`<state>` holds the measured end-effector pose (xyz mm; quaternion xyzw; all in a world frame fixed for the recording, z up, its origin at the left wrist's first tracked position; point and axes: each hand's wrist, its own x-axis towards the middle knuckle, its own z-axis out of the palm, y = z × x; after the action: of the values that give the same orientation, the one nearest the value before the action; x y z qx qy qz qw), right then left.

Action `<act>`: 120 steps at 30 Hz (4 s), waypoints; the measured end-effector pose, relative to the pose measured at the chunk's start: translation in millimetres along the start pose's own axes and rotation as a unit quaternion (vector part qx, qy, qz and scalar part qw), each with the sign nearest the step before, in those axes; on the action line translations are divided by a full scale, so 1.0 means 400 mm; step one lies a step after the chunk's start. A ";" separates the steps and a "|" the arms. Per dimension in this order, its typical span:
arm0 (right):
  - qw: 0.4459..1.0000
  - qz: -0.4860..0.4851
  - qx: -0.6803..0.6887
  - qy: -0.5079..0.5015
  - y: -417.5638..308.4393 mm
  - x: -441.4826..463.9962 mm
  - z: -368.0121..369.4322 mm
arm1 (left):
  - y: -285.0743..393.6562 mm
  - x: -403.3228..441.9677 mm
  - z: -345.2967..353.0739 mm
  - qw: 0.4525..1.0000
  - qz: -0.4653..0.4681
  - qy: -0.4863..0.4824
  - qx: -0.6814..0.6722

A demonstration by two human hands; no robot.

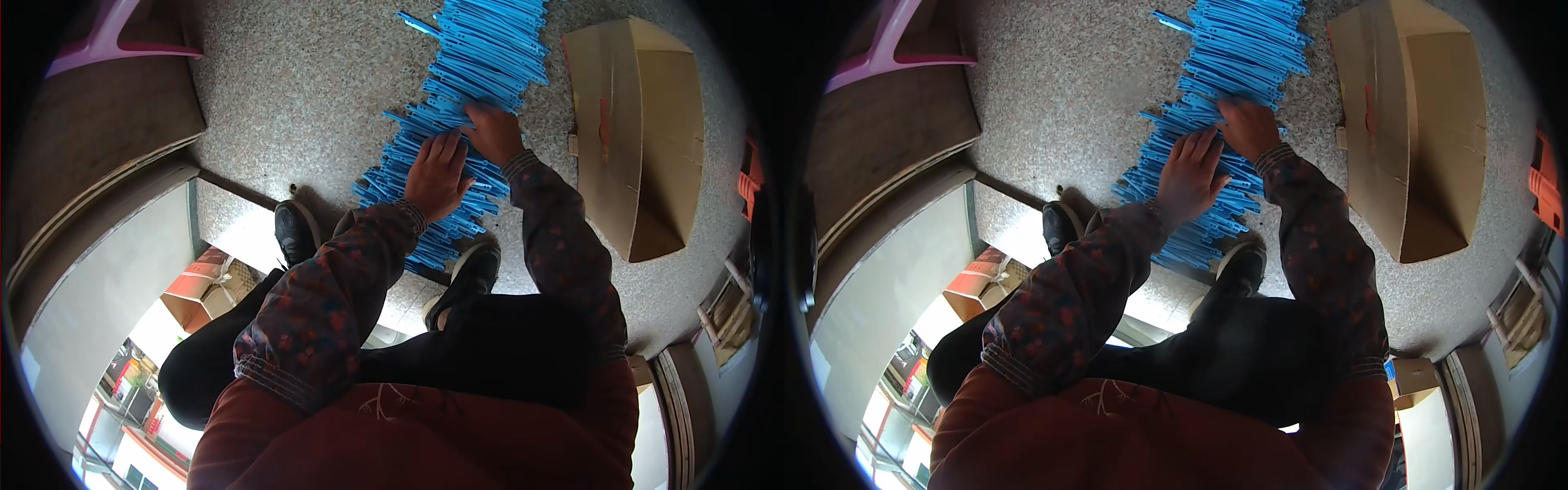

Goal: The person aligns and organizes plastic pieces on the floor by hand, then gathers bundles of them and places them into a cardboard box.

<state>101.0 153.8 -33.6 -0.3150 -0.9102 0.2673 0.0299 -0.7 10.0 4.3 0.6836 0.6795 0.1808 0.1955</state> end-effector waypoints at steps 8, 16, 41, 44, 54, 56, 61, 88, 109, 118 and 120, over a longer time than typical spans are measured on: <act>0.994 -0.059 -0.095 0.018 -0.012 0.000 0.012 | 0.004 -0.005 0.003 1.000 -0.008 -0.004 0.002; 1.000 0.000 0.008 0.000 0.003 0.008 -0.021 | 0.008 -0.010 0.004 1.000 -0.007 0.002 0.004; 0.999 -0.005 -0.017 0.037 0.034 -0.047 0.008 | 0.007 -0.013 0.010 1.000 -0.005 0.010 0.012; 0.999 -0.006 -0.030 0.029 0.035 -0.038 -0.008 | 0.006 -0.013 0.011 1.000 -0.004 0.010 0.013; 0.984 0.113 0.113 0.083 0.080 -0.072 -0.056 | 0.005 -0.011 0.008 1.000 -0.008 0.006 0.007; 0.991 0.071 0.049 0.105 0.066 -0.078 -0.045 | 0.005 -0.011 0.012 1.000 -0.008 0.006 0.010; 0.995 0.044 -0.013 0.088 0.078 -0.080 -0.007 | 0.005 -0.008 0.006 1.000 -0.011 0.005 0.002; 0.992 0.084 0.048 0.076 0.036 -0.109 -0.033 | 0.001 0.012 -0.002 1.000 -0.014 -0.012 -0.002; 0.571 0.352 0.741 -0.029 -0.100 -0.214 -0.084 | -0.119 0.148 -0.012 0.996 0.079 -0.015 0.042; 0.981 -0.017 0.081 0.176 0.031 0.012 -0.052 | -0.073 0.135 -0.028 0.998 0.057 0.028 0.026; 0.983 -0.039 0.000 0.177 0.044 0.031 -0.014 | -0.060 0.132 -0.013 0.998 0.036 0.011 0.044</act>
<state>102.2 175.3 -39.2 -0.3218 -0.9021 0.2058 0.2009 -23.4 62.8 -4.6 0.7134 0.6640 0.1654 0.1512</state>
